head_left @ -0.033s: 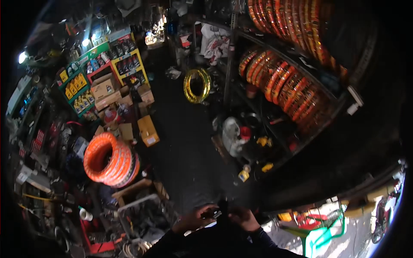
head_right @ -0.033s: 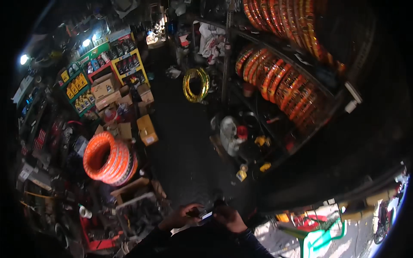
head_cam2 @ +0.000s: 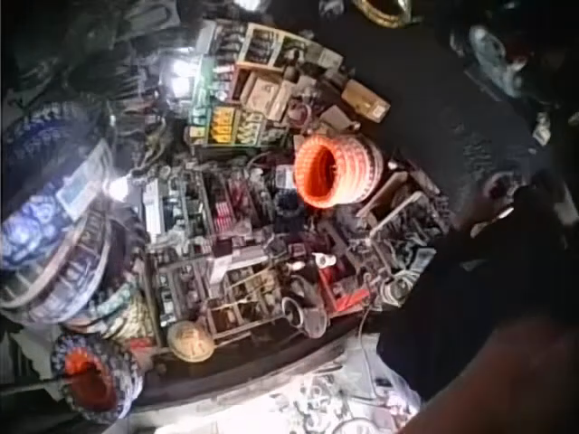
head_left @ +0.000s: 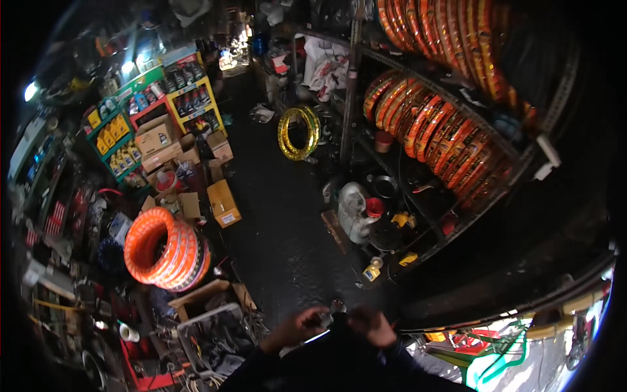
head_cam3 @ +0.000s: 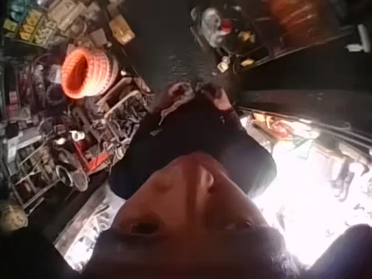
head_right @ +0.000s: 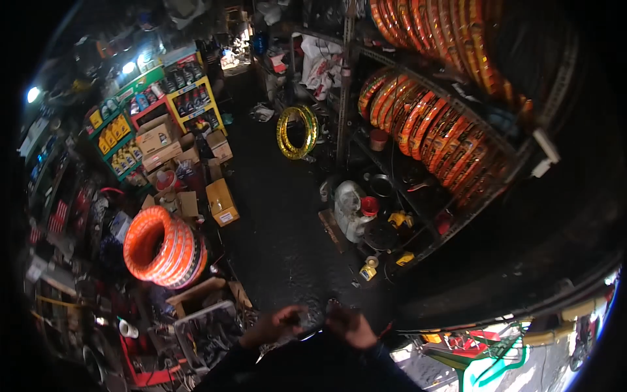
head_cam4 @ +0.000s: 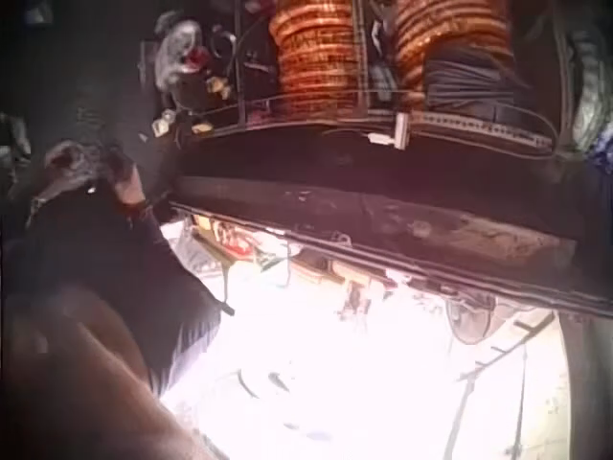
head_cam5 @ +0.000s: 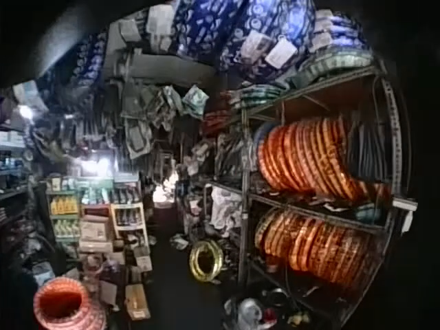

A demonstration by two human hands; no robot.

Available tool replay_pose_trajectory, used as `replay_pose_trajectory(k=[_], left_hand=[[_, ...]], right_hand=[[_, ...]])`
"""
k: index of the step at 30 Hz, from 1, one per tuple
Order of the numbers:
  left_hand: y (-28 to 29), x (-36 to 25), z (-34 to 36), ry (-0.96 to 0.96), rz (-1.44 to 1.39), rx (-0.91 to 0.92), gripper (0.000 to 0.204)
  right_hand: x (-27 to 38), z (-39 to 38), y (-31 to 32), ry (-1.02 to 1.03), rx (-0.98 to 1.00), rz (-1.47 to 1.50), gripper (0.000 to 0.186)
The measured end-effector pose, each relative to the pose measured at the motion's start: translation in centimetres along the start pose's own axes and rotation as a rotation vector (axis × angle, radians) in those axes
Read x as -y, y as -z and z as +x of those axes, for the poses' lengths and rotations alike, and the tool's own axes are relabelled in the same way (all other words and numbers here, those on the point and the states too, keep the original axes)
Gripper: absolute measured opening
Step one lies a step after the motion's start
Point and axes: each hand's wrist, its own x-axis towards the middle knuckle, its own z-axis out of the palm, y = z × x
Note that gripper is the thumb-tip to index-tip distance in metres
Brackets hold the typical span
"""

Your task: Using tools to adjust and secure components on the front fairing of a motorcycle.

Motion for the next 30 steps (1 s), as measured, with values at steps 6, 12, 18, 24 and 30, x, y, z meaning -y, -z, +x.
replay_pose_trajectory(k=[6, 12, 18, 24, 30], left_hand=[[16.6, -1.0, 13.7, 0.079, -0.256, -0.186, 0.053], [31.8, -4.7, 24.5, 0.044, -0.498, -0.442, 0.02], [55.3, -8.8, 43.7, -0.102, -0.341, -0.298, 0.048], [70.7, -25.4, 61.6, -0.194, 0.015, -0.167, 0.05], [72.3, -31.1, 77.3, -0.25, -0.019, 0.022, 0.055]], right_hand=[[-2.2, 30.9, 4.3, -0.018, 0.085, -0.252, 0.025], [6.7, 56.4, 5.5, 0.046, 0.197, -0.248, 0.03], [9.1, 71.7, 9.2, 0.181, -0.294, -0.362, 0.025], [20.5, 79.4, 33.4, 0.38, -1.387, -1.406, 0.022], [23.3, 75.2, 53.6, -0.317, -1.25, -1.708, 0.033]])
